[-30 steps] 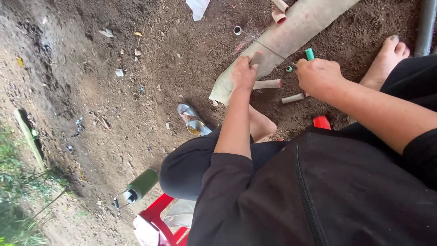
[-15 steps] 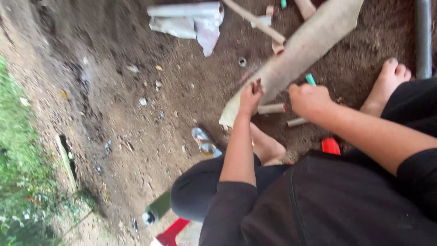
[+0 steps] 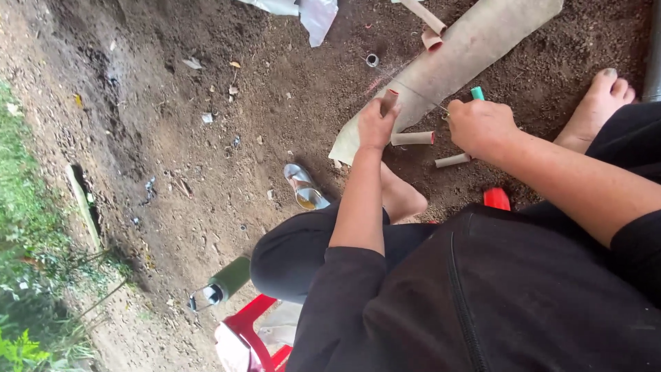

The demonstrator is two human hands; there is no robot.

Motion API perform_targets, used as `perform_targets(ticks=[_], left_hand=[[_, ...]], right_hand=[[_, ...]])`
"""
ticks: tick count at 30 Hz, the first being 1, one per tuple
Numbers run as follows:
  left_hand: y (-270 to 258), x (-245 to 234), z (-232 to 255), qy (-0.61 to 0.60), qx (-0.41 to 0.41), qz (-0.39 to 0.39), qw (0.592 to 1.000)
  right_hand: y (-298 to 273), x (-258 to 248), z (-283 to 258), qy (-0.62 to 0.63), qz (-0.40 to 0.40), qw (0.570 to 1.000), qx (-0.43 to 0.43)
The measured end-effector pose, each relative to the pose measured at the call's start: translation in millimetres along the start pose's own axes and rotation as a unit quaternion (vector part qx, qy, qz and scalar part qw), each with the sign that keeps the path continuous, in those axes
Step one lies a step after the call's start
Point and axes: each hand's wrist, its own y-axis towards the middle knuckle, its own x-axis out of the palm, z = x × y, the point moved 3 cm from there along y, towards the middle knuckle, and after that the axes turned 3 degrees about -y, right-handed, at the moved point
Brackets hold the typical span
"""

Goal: Cutting a PVC pipe using a manual hacksaw blade while sitting on the ground.

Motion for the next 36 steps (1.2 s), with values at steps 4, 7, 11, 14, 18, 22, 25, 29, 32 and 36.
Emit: perform_targets(ticks=[4,7,11,14,18,22,25,29,32,36], left_hand=[[-3,-3,4,0.017,-0.044,-0.035,0.998],[-8,2,-2,0.016,-0.105,-0.077,0.991],[-25,10,-10,-0.008,-0.145,-0.094,0.985],[-2,9,-8,-0.021,-0.16,-0.059,0.985],[-15,-11,11,-0.054,-0.186,-0.07,0.979],[-35,-14,19,-0.044,-0.175,-0.06,0.982],[-20,-48,48,-0.085,-0.151,-0.07,0.982],[-25,-22,26,-0.057,-0.185,-0.108,0.975],[-22,-27,32,-0.031,-0.194,-0.124,0.972],[-32,-4,17,-0.012,-0.172,-0.134,0.976]], right_hand=[[0,17,3,-0.001,-0.015,1.0,-0.015],[-3,27,10,-0.031,-0.04,0.999,-0.012],[3,9,15,0.015,0.043,0.999,0.014],[50,-16,38,0.092,0.043,0.994,0.041],[42,-60,33,0.181,0.02,0.982,0.05],[37,-43,28,0.125,-0.015,0.992,-0.004],[62,-7,38,0.126,-0.105,0.98,0.115],[43,-10,19,0.098,-0.132,0.984,0.065],[41,3,17,0.09,-0.144,0.984,0.054],[21,29,20,0.032,-0.172,0.985,0.001]])
